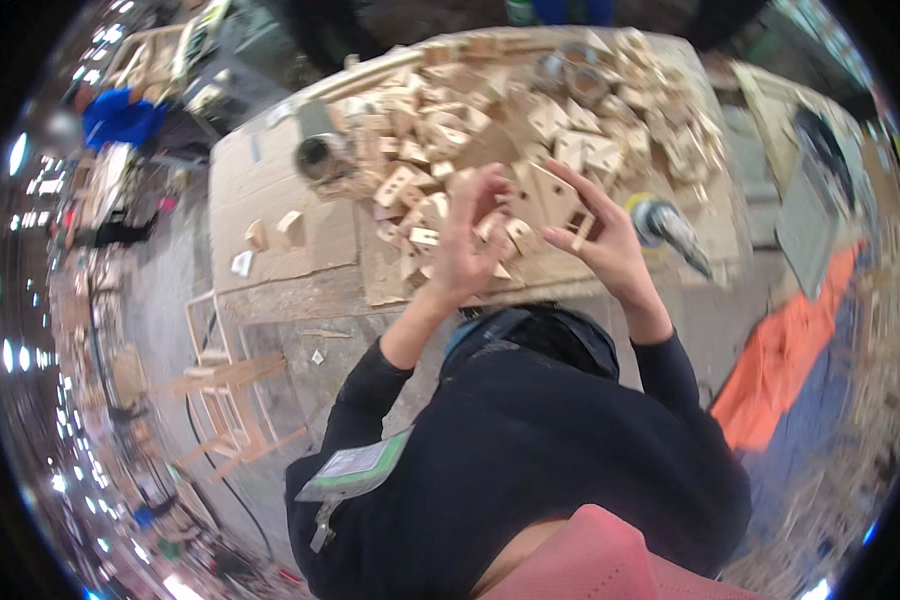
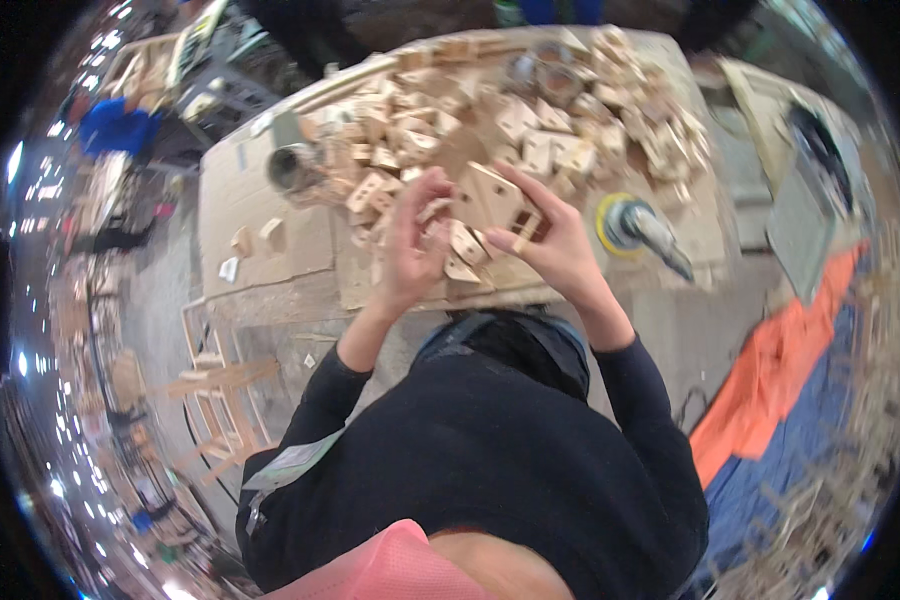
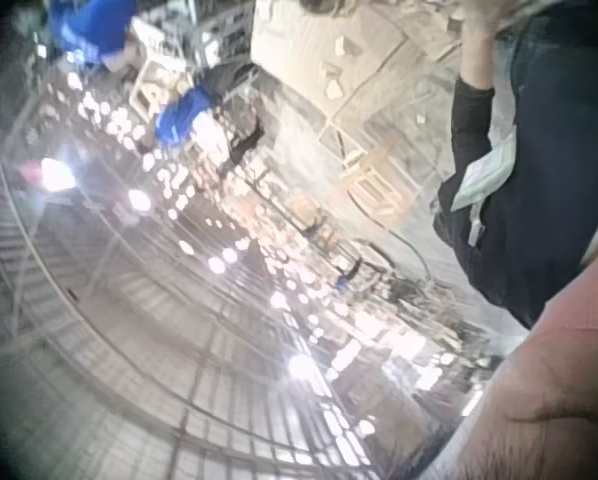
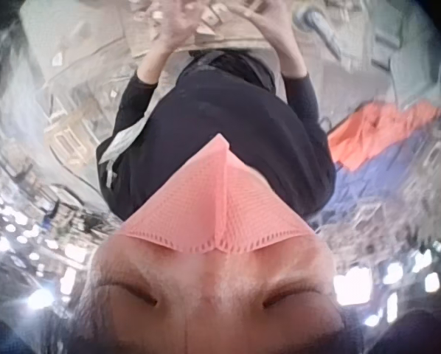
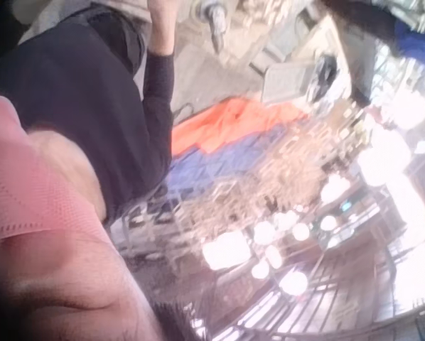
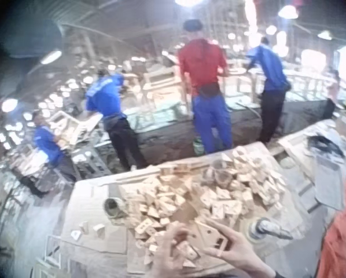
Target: The person repeatedly picks up small wooden blocks from a pile on a workbench, dips a small brush into a container of glue, and applies glue to the holes on the blocks. The person then places the glued blocks back onto the pile. This cycle is repeated continuously throughout the clip.
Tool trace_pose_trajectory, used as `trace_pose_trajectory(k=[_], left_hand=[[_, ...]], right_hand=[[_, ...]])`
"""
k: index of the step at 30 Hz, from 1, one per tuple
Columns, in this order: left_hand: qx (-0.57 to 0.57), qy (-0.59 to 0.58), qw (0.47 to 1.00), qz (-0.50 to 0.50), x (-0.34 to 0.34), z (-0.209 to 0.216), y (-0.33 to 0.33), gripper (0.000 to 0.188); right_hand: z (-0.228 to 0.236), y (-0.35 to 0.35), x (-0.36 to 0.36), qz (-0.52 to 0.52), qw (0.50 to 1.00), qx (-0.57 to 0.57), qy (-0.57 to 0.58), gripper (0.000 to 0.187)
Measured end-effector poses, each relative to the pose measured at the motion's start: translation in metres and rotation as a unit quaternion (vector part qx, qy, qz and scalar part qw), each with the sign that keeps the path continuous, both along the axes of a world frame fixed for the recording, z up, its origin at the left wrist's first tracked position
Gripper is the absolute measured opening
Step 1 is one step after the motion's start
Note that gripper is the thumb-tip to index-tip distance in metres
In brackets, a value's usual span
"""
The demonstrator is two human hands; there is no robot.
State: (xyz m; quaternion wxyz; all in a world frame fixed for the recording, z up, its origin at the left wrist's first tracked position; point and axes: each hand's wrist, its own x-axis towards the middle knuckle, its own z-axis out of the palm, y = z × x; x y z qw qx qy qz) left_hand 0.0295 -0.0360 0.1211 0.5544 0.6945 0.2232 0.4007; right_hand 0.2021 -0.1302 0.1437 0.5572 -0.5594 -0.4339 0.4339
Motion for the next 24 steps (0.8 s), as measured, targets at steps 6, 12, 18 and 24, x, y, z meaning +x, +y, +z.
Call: trace_pose_trajectory(k=[6,12,18,24], left_hand=[[-0.242,0.039,0.966,-0.085,-0.006,-0.024,0.013,0.037],[0.26,0.216,0.941,0.006,-0.022,0.019,0.011,0.056],[0.441,0.255,0.848,-0.147,0.0,0.023,-0.004,0.078],[0.372,0.226,0.865,-0.248,0.061,-0.018,-0.009,0.058]], right_hand=[[-0.002,0.008,-0.008,-0.012,0.999,0.019,0.024,0.07],[-0.013,0.016,0.008,0.083,0.996,0.003,0.028,0.077],[-0.005,-0.008,0.035,0.223,0.966,-0.122,0.053,0.083],[-0.054,-0.073,0.087,0.072,0.988,-0.14,0.002,0.071]])
